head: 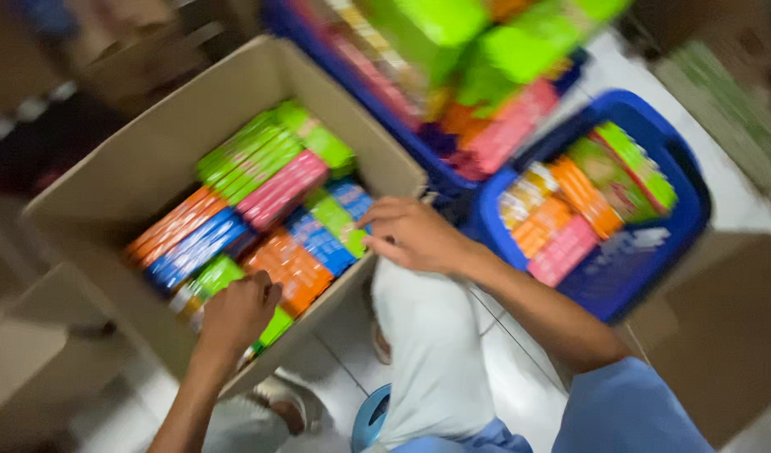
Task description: The person transfers stacks of colorful snack packets from a blue plastic basket into a large cardboard box. They arrange the packets in neat rows inside the box, organizing them by color and type.
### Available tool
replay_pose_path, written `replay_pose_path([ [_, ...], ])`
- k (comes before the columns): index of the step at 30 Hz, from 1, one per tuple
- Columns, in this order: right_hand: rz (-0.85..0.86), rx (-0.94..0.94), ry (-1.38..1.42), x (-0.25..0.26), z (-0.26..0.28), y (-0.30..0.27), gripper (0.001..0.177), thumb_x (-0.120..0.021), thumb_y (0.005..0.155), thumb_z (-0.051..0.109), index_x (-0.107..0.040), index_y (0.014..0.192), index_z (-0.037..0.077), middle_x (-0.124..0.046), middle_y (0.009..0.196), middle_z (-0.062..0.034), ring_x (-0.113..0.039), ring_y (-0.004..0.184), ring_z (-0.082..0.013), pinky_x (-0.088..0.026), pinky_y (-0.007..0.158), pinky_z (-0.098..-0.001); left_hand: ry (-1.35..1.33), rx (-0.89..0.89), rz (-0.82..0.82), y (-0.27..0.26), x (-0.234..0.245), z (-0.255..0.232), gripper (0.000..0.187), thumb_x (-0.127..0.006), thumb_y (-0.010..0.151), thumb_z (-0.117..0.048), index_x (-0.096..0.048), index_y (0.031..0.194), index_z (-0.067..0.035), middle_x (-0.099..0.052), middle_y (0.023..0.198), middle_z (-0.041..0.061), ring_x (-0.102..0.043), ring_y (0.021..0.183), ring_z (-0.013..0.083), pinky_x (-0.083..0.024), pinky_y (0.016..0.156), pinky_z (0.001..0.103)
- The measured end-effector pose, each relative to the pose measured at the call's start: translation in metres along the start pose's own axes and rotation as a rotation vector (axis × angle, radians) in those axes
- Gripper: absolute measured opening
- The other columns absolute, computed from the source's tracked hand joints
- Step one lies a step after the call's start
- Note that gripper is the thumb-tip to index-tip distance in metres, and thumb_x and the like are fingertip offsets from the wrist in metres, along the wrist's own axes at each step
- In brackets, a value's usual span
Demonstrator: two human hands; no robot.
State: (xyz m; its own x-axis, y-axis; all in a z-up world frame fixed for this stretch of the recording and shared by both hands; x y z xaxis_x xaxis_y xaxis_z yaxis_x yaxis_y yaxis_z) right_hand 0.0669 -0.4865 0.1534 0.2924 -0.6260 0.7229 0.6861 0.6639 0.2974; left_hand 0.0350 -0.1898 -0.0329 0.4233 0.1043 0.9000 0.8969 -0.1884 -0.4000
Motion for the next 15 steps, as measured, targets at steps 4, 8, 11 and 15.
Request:
replay_pose_path([
  [4, -0.372, -0.159, -0.09, 0.071, -0.048, -0.111, 0.029, -0.064, 0.1, 0.008, -0.058, 0.072, 0.001, -0.075, 0.104, -0.0165, -0.07, 0.099, -0.0404, -0.055, 0.085, -0.0488, -0.108, -0.302, -0.096, 0.025, 0.064, -0.13, 0.039, -0.052, 0.098, -0.055, -0.072, 0.089, -0.023, -0.073, 0.076, 0.011, -0.076, 0.082, 0.0367, -0.058, 0.069, 0.051],
  [8, -0.361, -0.697, -0.296, 0.115, -0.137, -0.241, 0.011, -0.069, 0.095, 0.015, -0.066, 0.099, 0.005, -0.073, 0.103, -0.0192, -0.068, 0.102, -0.0431, -0.053, 0.088, -0.0535, -0.401, -0.757, -0.331, 0.032, 0.114, -0.267, 0.045, -0.056, 0.105, -0.037, -0.056, 0.068, -0.011, -0.059, 0.065, 0.014, -0.068, 0.072, 0.0372, -0.053, 0.064, 0.044],
  [11, -0.387, -0.989, -0.541, 0.145, -0.204, -0.342, 0.027, -0.073, 0.09, 0.021, -0.069, 0.11, 0.004, -0.072, 0.104, -0.0209, -0.069, 0.104, -0.0428, -0.055, 0.089, -0.052, -0.294, -0.889, -0.263, 0.037, 0.114, -0.342, 0.029, -0.059, 0.102, -0.034, -0.06, 0.085, -0.01, -0.061, 0.087, 0.013, -0.066, 0.089, 0.0382, -0.053, 0.072, 0.048],
  [15, -0.438, -1.239, -0.998, 0.181, -0.231, -0.401, 0.059, -0.077, 0.086, 0.032, -0.062, 0.134, 0.001, -0.06, 0.13, -0.0232, -0.061, 0.119, -0.0447, -0.056, 0.09, -0.0541, -0.041, -0.959, -0.045, 0.045, 0.094, -0.406, 0.038, -0.059, 0.1, -0.029, -0.059, 0.129, -0.006, -0.046, 0.147, 0.021, -0.04, 0.14, 0.0413, -0.04, 0.104, 0.051],
])
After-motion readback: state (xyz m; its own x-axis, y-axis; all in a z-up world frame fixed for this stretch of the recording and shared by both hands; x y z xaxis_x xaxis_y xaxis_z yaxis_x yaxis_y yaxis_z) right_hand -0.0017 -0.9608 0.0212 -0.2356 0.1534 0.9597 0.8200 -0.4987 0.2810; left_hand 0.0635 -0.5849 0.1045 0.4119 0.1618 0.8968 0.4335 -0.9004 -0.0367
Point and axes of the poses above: each hand's wrist, its own y-axis towards the middle knuckle, its own x-axis out of the back of the hand, z = x × y, the point moved 4 cm from there along y, towards the middle knuckle
